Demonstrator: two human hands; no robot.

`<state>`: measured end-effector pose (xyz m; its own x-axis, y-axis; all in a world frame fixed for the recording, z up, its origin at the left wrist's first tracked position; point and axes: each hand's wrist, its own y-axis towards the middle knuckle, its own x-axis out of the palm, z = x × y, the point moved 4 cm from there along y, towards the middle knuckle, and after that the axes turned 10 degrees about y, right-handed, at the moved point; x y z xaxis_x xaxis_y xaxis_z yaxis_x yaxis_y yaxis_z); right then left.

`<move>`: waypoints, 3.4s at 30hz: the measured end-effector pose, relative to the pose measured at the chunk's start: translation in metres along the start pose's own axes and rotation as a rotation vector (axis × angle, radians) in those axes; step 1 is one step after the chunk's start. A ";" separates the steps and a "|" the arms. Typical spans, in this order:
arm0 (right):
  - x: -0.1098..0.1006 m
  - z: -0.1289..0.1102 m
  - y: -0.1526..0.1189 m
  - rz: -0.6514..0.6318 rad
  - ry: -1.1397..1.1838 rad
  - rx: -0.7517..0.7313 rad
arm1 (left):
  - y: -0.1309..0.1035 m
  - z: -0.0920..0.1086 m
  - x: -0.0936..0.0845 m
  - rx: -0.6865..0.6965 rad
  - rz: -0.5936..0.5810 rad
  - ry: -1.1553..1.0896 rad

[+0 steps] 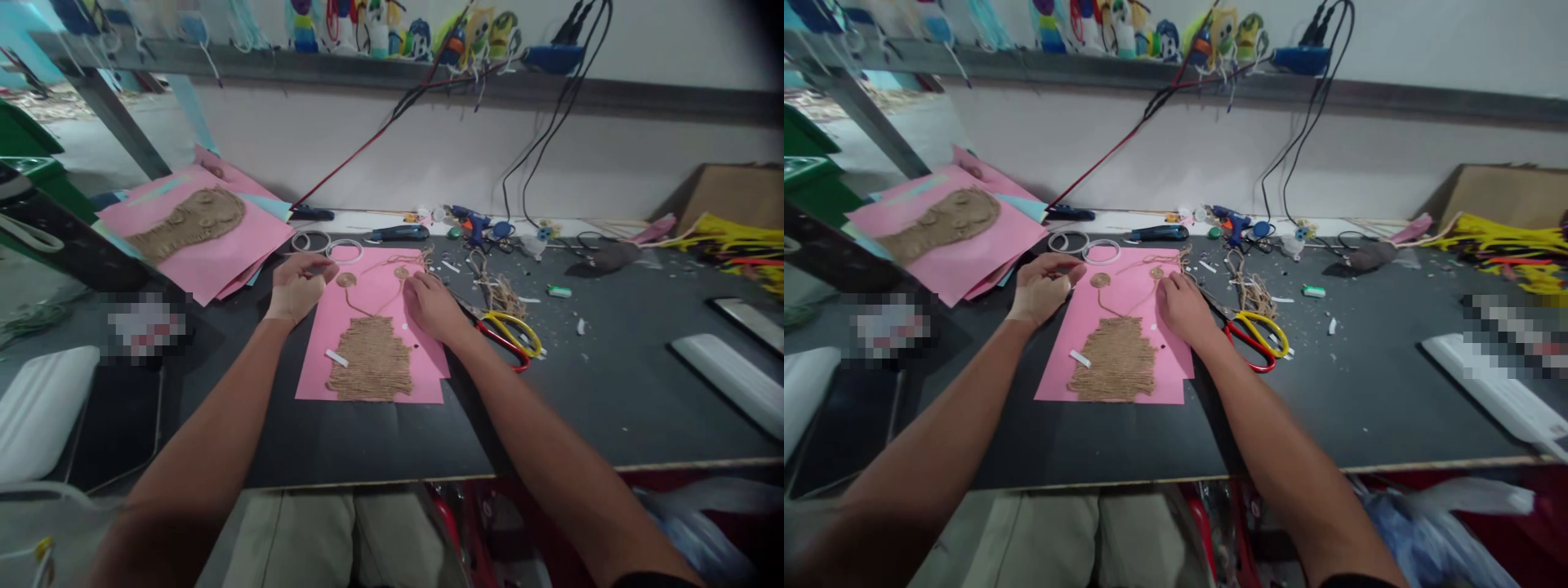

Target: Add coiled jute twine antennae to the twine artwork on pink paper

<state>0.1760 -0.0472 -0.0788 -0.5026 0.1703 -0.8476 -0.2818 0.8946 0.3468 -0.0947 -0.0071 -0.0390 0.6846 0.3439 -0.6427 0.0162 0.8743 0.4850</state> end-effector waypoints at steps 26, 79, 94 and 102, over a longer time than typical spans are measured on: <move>0.000 -0.012 -0.010 -0.198 -0.101 0.043 | -0.004 -0.015 0.014 0.080 -0.016 -0.075; -0.035 -0.040 -0.006 0.300 0.084 -0.112 | -0.019 0.022 0.011 -0.011 -0.593 -0.872; -0.027 -0.019 -0.009 0.299 0.465 0.074 | -0.028 0.044 0.022 0.008 -0.686 -1.016; -0.010 -0.019 -0.005 0.206 1.144 0.326 | -0.029 0.045 0.022 -0.031 -0.647 -1.001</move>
<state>0.1673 -0.0616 -0.0643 -0.9933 0.0047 0.1152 0.0251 0.9840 0.1763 -0.0473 -0.0403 -0.0402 0.8204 -0.5717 -0.0078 0.5594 0.7998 0.2178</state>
